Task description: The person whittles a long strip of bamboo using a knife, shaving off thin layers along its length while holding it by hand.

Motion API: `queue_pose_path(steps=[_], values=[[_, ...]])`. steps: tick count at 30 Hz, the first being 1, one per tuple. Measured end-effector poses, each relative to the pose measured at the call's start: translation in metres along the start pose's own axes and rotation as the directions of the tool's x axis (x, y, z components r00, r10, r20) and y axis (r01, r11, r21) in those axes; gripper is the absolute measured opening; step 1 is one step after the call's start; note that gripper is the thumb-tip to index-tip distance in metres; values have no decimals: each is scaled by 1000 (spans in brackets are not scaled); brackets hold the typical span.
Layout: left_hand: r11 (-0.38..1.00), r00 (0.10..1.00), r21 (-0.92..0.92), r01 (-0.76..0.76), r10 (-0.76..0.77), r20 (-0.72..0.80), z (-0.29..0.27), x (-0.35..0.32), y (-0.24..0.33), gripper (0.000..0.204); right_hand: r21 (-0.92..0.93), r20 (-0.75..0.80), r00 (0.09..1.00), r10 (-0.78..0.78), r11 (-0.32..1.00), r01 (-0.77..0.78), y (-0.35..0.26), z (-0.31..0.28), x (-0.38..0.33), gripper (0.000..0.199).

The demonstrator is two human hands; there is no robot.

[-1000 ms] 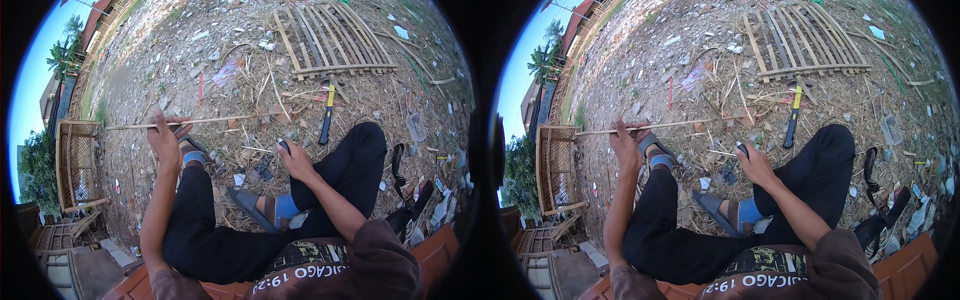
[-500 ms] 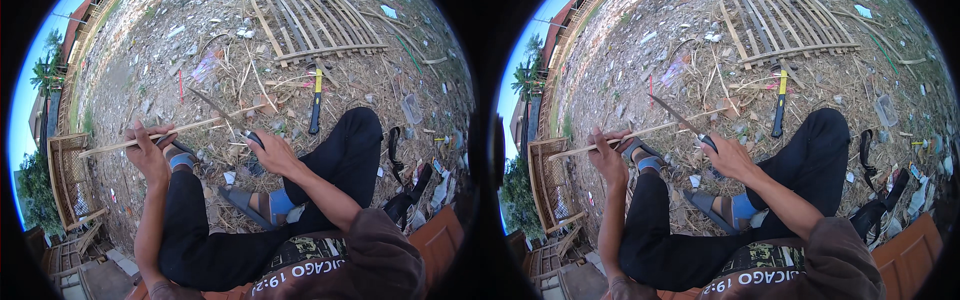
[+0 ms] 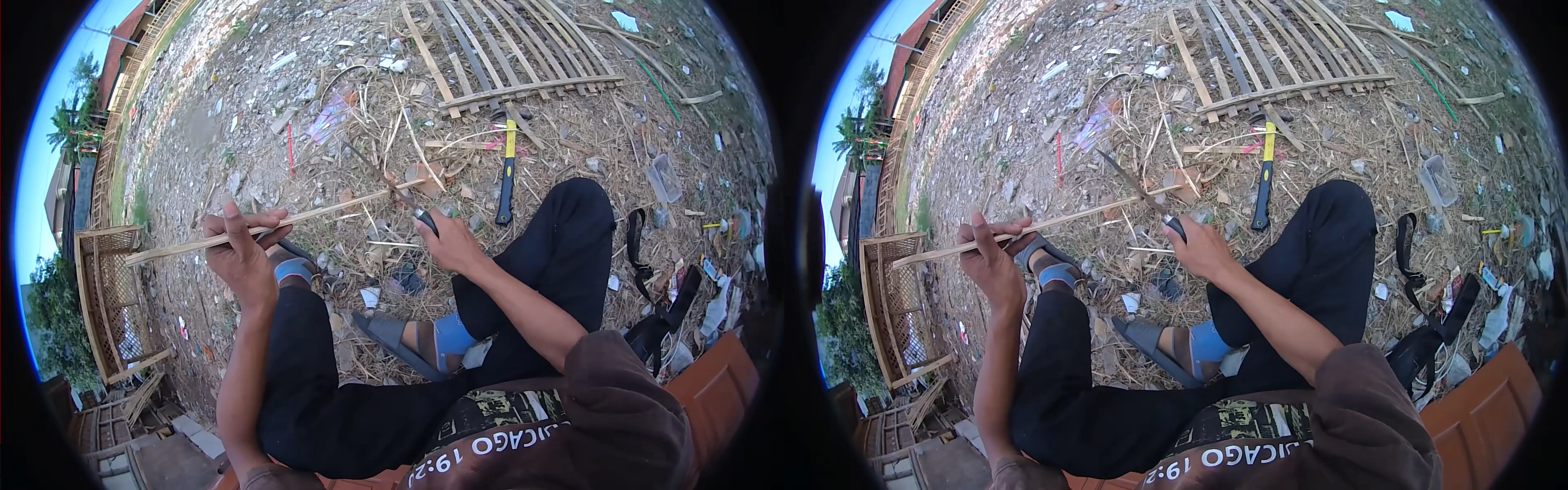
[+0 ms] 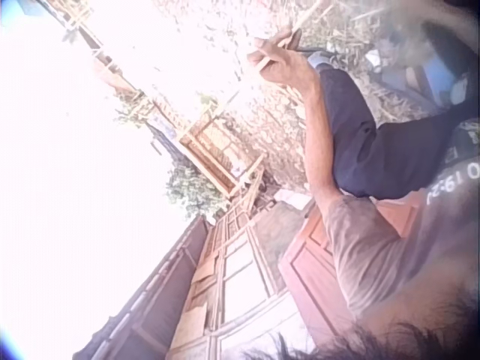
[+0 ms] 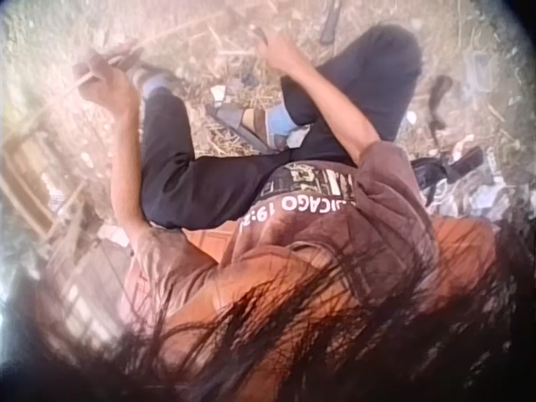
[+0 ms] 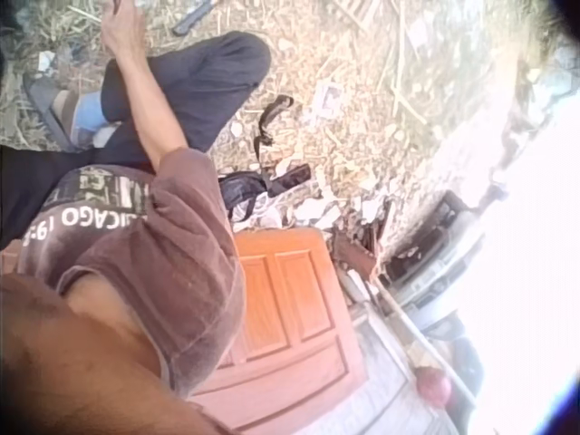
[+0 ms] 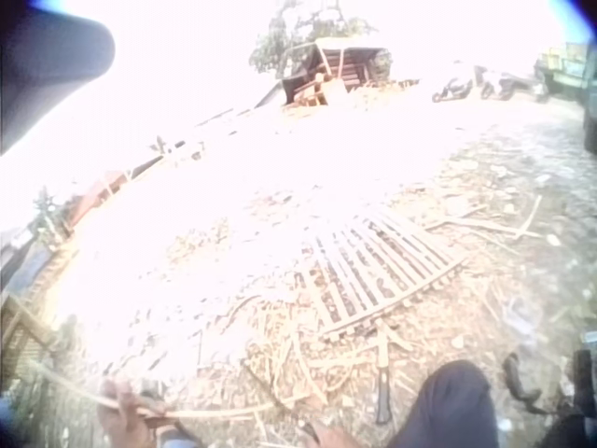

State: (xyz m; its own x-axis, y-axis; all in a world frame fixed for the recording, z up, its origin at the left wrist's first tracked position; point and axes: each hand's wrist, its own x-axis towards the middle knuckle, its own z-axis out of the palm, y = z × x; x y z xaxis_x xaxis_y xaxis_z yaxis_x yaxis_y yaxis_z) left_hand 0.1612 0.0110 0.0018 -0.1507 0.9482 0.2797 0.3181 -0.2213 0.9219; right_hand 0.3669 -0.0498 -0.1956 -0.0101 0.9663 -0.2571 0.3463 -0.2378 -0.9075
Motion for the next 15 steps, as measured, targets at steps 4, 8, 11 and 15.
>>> queue_pose_path(steps=[4,8,11,15], values=[[1000,1000,-8,-22,22,14,-7,5,-3,36,18,19,942,-336,942,335,-24,5,-17,33],[1000,1000,11,-26,26,5,2,1,4,37,-76,-13,1000,14,997,-15,14,4,10,34],[1000,1000,0,-5,5,20,-3,1,1,37,-76,51,975,-217,972,220,-6,2,-19,36],[999,999,23,-32,32,30,1,1,2,36,-83,-8,997,72,994,-72,5,2,-2,40]])
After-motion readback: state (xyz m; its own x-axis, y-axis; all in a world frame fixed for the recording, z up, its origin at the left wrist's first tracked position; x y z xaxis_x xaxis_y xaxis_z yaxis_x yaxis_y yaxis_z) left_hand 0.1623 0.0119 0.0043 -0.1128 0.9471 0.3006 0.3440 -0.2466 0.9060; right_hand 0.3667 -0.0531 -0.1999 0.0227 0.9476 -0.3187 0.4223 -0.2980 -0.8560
